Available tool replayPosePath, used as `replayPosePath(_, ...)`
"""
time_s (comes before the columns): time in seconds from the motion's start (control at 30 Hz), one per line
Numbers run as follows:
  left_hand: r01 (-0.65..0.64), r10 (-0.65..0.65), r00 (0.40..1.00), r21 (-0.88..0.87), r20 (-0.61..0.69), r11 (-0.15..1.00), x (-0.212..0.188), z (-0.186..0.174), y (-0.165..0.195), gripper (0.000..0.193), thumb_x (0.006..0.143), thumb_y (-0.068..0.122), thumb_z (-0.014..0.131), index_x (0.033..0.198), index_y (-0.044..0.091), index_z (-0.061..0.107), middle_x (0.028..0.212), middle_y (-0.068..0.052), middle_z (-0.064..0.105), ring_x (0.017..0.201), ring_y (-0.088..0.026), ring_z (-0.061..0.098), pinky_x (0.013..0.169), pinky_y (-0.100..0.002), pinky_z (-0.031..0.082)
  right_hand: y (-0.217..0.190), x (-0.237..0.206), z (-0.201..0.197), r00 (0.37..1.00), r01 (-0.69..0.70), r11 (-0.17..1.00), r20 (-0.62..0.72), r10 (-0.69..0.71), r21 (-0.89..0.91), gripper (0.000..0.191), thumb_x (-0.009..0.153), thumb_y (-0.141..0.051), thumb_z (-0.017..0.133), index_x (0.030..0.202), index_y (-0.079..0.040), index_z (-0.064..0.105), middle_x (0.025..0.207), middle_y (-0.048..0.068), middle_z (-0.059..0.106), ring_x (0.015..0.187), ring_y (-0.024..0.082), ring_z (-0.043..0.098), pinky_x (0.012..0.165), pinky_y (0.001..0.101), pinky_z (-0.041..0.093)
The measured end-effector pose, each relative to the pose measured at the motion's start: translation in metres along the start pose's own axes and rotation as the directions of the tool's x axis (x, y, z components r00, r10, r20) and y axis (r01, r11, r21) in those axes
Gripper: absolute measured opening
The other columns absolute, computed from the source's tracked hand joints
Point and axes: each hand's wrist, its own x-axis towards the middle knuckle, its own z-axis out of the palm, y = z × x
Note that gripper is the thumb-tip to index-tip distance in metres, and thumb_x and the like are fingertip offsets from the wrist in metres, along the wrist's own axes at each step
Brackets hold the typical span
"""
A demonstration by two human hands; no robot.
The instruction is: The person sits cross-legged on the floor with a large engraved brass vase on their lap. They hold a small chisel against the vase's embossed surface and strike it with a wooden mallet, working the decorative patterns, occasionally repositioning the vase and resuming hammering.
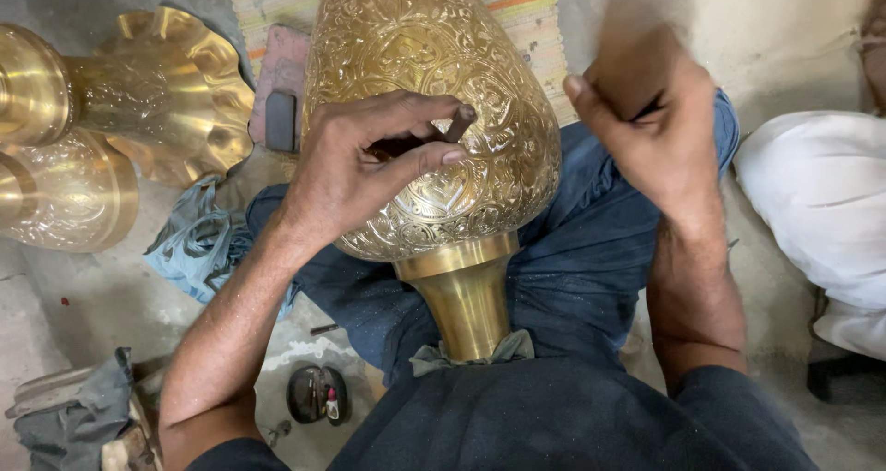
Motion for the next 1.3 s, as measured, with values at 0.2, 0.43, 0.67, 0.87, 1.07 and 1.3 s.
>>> replayPosePath(0.2,-0.051,0.051,0.999,0.056,0.007,0.997,0.001,-0.005,0.010,0.032,0.096,0.020,0.079,0.125,0.007,0.073,0.113,-0.010,0.078,0.095,-0.017,0.078,0.079,-0.030,0.066,0.003,-0.001,-0.001,0.927,0.366,0.842,0.072,-0.369,-0.395,0.037,0.080,0.007,0.076,0.114,0.003,0.061,0.099,0.018,0.066,0.091,0.033,0.068,0.078,0.0404,0.054)
replayPosePath(0.43,-0.021,0.017,0.999,0.105,0.038,0.994,0.004,-0.005,0.011,0.033,0.094,0.020,0.080,0.125,0.008,0.074,0.102,-0.007,0.078,0.085,-0.015,0.076,0.073,-0.029,0.064,-0.001,-0.008,0.002,0.890,0.427,0.765,0.077,-0.448,-0.483,0.032,0.080,0.008,0.078,0.106,0.002,0.060,0.093,0.016,0.064,0.089,0.032,0.066,0.082,0.0424,0.052)
replayPosePath(0.67,-0.101,0.097,0.994,0.095,0.043,0.990,0.002,-0.004,0.007,0.032,0.097,0.021,0.078,0.125,0.008,0.073,0.105,-0.007,0.078,0.089,-0.016,0.077,0.076,-0.030,0.064,0.008,-0.013,0.009,0.951,0.280,0.860,0.000,-0.310,-0.426,0.022,0.094,0.002,0.078,0.109,-0.002,0.063,0.092,0.008,0.066,0.086,0.022,0.064,0.081,0.0357,0.051)
replayPosePath(0.87,-0.124,0.118,0.992,0.132,0.051,0.984,0.002,-0.004,0.008,0.032,0.097,0.020,0.079,0.126,0.007,0.073,0.106,-0.007,0.077,0.090,-0.017,0.076,0.075,-0.031,0.063,0.004,-0.014,0.010,0.946,0.259,0.849,-0.059,-0.320,-0.460,0.024,0.084,0.002,0.077,0.104,0.000,0.063,0.090,0.012,0.066,0.084,0.026,0.064,0.077,0.0389,0.051)
replayPosePath(1.07,-0.125,0.114,0.991,0.179,0.068,0.976,0.003,-0.008,0.013,0.031,0.095,0.020,0.079,0.123,0.008,0.074,0.095,-0.006,0.074,0.078,-0.016,0.071,0.066,-0.034,0.056,-0.006,-0.012,0.014,0.941,0.273,0.831,-0.046,-0.336,-0.485,0.026,0.080,0.000,0.079,0.099,0.000,0.062,0.090,0.011,0.066,0.085,0.027,0.066,0.076,0.0391,0.051)
replayPosePath(1.3,-0.128,0.115,0.990,0.196,0.075,0.972,0.005,-0.006,0.021,0.033,0.095,0.022,0.078,0.126,0.011,0.074,0.091,-0.004,0.071,0.073,-0.015,0.067,0.061,-0.035,0.053,-0.002,-0.017,0.017,0.966,0.193,0.946,-0.117,-0.229,-0.259,0.024,0.086,0.005,0.074,0.102,0.001,0.056,0.090,0.012,0.065,0.083,0.031,0.064,0.075,0.0401,0.050)
